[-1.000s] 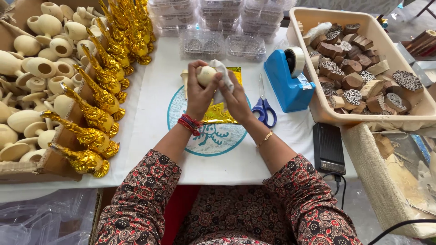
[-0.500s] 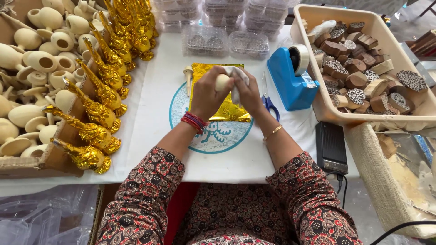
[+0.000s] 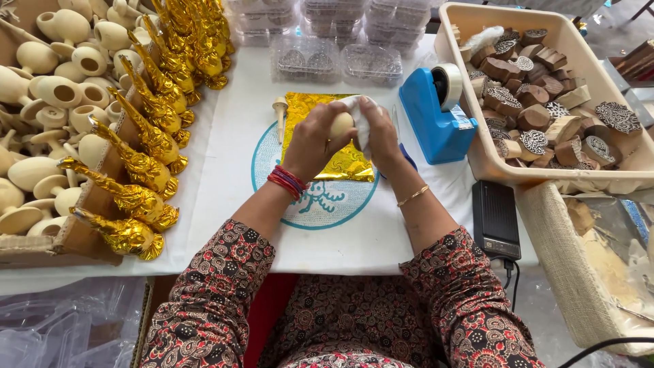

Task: The person is wrapping small wooden bell-shaped objects in gold foil and securing them.

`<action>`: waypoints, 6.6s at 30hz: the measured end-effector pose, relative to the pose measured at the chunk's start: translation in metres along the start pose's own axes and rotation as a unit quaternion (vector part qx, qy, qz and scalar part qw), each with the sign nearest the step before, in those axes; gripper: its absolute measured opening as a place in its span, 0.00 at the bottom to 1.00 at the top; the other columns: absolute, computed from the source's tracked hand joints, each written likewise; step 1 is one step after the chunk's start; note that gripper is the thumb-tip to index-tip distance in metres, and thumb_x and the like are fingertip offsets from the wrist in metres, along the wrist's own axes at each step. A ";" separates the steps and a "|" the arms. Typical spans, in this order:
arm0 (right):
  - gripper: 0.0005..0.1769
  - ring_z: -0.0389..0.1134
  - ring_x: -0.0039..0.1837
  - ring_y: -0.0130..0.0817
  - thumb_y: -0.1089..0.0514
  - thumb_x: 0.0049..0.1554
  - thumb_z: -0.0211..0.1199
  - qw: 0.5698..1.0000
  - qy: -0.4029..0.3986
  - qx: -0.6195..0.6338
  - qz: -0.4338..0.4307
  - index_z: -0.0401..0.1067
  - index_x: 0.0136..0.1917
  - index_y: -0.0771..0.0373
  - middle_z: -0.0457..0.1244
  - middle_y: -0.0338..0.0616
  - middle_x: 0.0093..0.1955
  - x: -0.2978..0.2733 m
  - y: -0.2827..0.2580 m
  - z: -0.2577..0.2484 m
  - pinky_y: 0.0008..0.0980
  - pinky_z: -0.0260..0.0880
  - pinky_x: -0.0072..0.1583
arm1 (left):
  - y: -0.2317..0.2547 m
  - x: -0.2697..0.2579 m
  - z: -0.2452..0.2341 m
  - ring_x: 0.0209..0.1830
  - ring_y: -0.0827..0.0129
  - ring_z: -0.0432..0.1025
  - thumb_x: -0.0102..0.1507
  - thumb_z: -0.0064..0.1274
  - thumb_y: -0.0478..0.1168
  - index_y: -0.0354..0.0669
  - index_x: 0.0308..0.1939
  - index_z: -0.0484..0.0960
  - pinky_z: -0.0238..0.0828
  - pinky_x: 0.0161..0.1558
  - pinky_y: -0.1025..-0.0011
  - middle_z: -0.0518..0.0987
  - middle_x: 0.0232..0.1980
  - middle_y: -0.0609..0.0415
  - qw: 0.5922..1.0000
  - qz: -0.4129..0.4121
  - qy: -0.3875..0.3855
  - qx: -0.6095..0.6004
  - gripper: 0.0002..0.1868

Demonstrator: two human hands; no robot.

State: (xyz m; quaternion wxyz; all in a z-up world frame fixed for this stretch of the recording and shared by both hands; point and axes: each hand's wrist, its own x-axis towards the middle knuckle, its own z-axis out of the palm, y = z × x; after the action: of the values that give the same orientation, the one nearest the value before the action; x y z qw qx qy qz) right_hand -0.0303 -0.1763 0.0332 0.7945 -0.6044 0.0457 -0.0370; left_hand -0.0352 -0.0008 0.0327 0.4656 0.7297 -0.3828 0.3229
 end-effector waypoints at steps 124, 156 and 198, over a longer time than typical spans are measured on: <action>0.15 0.69 0.47 0.48 0.55 0.64 0.60 0.660 -0.075 -0.610 -0.433 0.72 0.62 0.61 0.65 0.50 0.45 -0.026 -0.005 0.026 0.45 0.68 0.49 | -0.084 -0.011 0.023 0.36 0.50 0.80 0.77 0.35 0.51 0.46 0.44 0.80 0.75 0.40 0.54 0.84 0.35 0.46 0.965 -0.257 -0.012 -0.043 0.20; 0.19 0.70 0.47 0.27 0.48 0.69 0.57 0.762 -0.075 -0.450 -0.460 0.73 0.59 0.67 0.66 0.51 0.48 -0.015 -0.011 0.008 0.33 0.67 0.49 | -0.084 0.011 -0.006 0.41 0.80 0.78 0.63 0.64 0.33 0.36 0.58 0.80 0.78 0.43 0.80 0.83 0.45 0.57 0.875 -0.299 0.042 -0.378 0.19; 0.22 0.65 0.34 0.22 0.44 0.71 0.52 0.982 -0.102 -0.126 -0.097 0.74 0.53 0.65 0.65 0.37 0.38 0.016 0.008 -0.020 0.23 0.64 0.36 | -0.025 0.012 -0.001 0.33 0.53 0.77 0.72 0.46 0.48 0.41 0.42 0.77 0.72 0.32 0.55 0.81 0.33 0.47 0.973 -0.031 -0.162 0.159 0.14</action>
State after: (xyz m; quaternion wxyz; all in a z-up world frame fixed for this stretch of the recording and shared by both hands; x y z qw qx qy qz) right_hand -0.0170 -0.1951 0.0199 0.7053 -0.7016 -0.0900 -0.0463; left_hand -0.0078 0.0039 0.0319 0.2856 0.8484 -0.3740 0.2423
